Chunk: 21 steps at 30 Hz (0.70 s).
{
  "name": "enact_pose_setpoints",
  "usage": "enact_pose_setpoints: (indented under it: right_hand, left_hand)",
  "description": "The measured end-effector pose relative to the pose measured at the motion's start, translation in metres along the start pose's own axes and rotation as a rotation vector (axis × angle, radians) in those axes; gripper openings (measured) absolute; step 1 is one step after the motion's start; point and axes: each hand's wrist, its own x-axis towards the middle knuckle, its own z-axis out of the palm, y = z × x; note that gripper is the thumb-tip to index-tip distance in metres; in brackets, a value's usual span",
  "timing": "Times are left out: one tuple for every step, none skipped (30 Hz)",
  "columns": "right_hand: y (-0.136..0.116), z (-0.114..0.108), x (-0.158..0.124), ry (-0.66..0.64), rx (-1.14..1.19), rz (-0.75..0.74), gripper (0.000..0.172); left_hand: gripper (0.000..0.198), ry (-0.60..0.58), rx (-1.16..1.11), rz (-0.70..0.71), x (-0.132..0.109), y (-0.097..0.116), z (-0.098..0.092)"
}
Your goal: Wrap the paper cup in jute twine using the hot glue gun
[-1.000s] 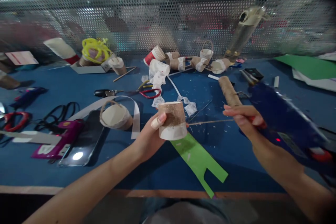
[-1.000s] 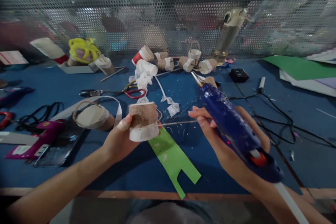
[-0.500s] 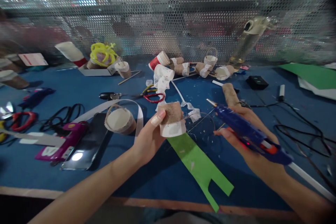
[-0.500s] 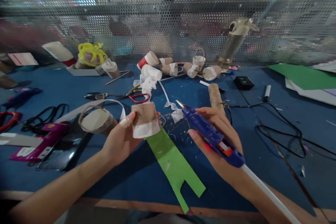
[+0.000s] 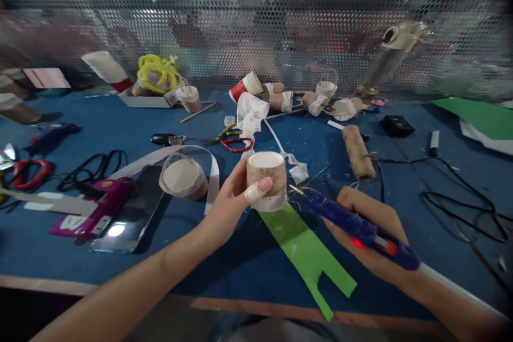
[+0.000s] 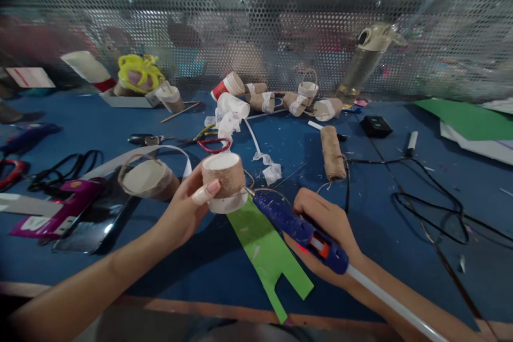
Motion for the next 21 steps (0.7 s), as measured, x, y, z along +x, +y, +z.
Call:
enact_pose_setpoints:
  right_hand:
    - [0.0004, 0.0006, -0.0004, -0.017, -0.004, 0.002, 0.024]
    - [0.0003, 0.0012, -0.0006, -0.034, -0.014, 0.002, 0.025]
    - [-0.0003, 0.0018, -0.0007, -0.046, -0.029, -0.001, 0.026]
    - [-0.0012, 0.0024, -0.0007, -0.053, -0.045, -0.007, 0.027]
    - [-0.0022, 0.0030, -0.0006, -0.054, -0.061, -0.015, 0.028]
    - [-0.0032, 0.0036, -0.0005, -0.050, -0.076, -0.024, 0.028]
    - [-0.0038, 0.0041, -0.0004, -0.044, -0.089, -0.034, 0.027]
    - [-0.0040, 0.0046, -0.0004, -0.041, -0.101, -0.041, 0.026]
    - [-0.0038, 0.0050, -0.0005, -0.045, -0.112, -0.046, 0.026]
    - [-0.0032, 0.0053, -0.0007, -0.051, -0.123, -0.051, 0.025]
    - [-0.0024, 0.0055, -0.0009, -0.059, -0.132, -0.055, 0.025]
    - [-0.0015, 0.0055, -0.0011, -0.069, -0.135, -0.062, 0.025]
    - [-0.0008, 0.0054, -0.0013, -0.079, -0.135, -0.071, 0.026]
    - [-0.0003, 0.0053, -0.0013, -0.090, -0.132, -0.082, 0.027]
    - [-0.0001, 0.0051, -0.0013, -0.099, -0.129, -0.094, 0.028]
    - [-0.0001, 0.0049, -0.0011, -0.105, -0.127, -0.101, 0.028]
    - [-0.0004, 0.0048, -0.0009, -0.107, -0.128, -0.102, 0.029]
    - [-0.0007, 0.0047, -0.0008, -0.107, -0.130, -0.101, 0.029]
    - [-0.0010, 0.0047, -0.0006, -0.108, -0.135, -0.101, 0.029]
    - [-0.0013, 0.0047, -0.0006, -0.109, -0.139, -0.105, 0.029]
    - [-0.0015, 0.0047, -0.0007, -0.109, -0.144, -0.109, 0.029]
  left_hand:
    - [0.048, 0.006, 0.002, 0.000, 0.0000, 0.0000, 0.0000]
    - [0.049, 0.010, 0.004, 0.002, 0.0000, -0.0001, -0.0001]
    - [0.050, 0.009, 0.007, 0.002, -0.0001, -0.0002, -0.0003]
    - [0.050, 0.004, 0.012, 0.002, -0.0002, -0.0003, -0.0005]
    - [0.050, -0.003, 0.017, 0.002, -0.0003, -0.0006, -0.0008]
    - [0.049, -0.009, 0.024, 0.002, -0.0005, -0.0008, -0.0011]
    - [0.048, -0.012, 0.033, 0.005, -0.0007, -0.0009, -0.0014]
    - [0.048, -0.012, 0.043, 0.009, -0.0009, -0.0011, -0.0016]
    - [0.047, -0.010, 0.054, 0.013, -0.0011, -0.0011, -0.0017]
    - [0.048, -0.008, 0.063, 0.020, -0.0012, -0.0011, -0.0018]
    - [0.048, -0.006, 0.073, 0.026, -0.0013, -0.0011, -0.0018]
    - [0.048, -0.004, 0.083, 0.030, -0.0014, -0.0011, -0.0018]
    - [0.049, -0.001, 0.093, 0.035, -0.0014, -0.0013, -0.0017]
    - [0.049, 0.001, 0.103, 0.041, -0.0015, -0.0015, -0.0016]
    - [0.049, 0.004, 0.111, 0.047, -0.0016, -0.0019, -0.0016]
    - [0.049, 0.005, 0.117, 0.051, -0.0017, -0.0024, -0.0016]
    - [0.048, 0.004, 0.120, 0.057, -0.0018, -0.0030, -0.0016]
    - [0.047, 0.001, 0.122, 0.064, -0.0020, -0.0035, -0.0017]
    - [0.045, -0.003, 0.125, 0.069, -0.0022, -0.0039, -0.0019]
    - [0.044, -0.008, 0.128, 0.073, -0.0023, -0.0042, -0.0021]
    - [0.043, -0.010, 0.130, 0.078, -0.0024, -0.0044, -0.0023]
